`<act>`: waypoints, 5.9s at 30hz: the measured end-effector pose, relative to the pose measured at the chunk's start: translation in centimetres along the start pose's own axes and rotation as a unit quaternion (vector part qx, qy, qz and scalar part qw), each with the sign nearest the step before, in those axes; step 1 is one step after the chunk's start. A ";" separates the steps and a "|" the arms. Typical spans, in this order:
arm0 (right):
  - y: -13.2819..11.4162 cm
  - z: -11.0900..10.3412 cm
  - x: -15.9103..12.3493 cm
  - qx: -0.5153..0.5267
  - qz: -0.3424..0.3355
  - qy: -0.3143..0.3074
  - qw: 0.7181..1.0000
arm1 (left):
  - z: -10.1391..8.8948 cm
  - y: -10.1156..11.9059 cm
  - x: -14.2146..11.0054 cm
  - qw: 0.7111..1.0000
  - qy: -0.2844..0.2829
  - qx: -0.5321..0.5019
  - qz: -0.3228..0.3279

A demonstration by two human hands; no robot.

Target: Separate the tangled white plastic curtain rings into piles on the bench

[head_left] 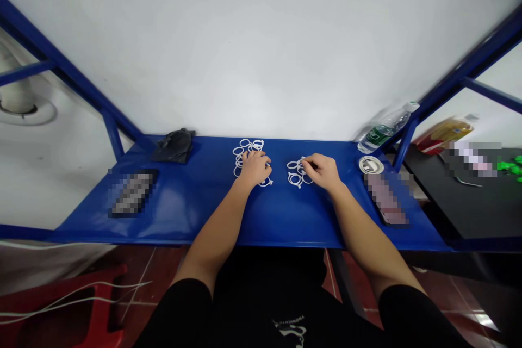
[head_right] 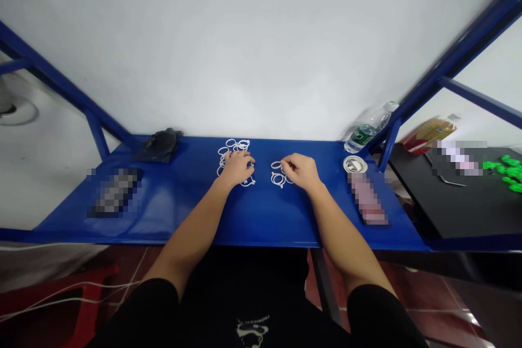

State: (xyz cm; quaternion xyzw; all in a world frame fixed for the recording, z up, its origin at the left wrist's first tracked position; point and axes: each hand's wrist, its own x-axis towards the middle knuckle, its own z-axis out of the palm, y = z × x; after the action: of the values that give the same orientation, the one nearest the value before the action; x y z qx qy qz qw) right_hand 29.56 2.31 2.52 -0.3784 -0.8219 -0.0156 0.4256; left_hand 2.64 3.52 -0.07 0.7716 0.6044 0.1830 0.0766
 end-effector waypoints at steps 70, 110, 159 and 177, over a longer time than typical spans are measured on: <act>-0.9 2.1 -0.5 0.072 0.022 -0.148 0.986 | -1.2 2.4 -0.4 0.958 0.074 -0.159 0.228; -0.8 1.7 -0.4 0.066 0.038 -0.102 0.992 | 1.1 3.4 -0.9 0.941 0.151 -0.195 0.233; -0.6 1.5 -0.4 0.076 0.078 -0.153 0.982 | 1.0 3.5 -0.5 0.938 0.151 -0.206 0.234; -0.4 1.6 -0.4 0.133 0.073 -0.179 0.972 | 0.0 3.5 -0.5 0.929 0.093 -0.225 0.280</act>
State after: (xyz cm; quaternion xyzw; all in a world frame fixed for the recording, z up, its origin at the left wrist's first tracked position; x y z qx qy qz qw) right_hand 28.31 2.33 1.37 -0.3739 -0.8497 0.1924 0.3182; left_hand 5.70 2.16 1.02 0.8516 0.3111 0.3990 0.1371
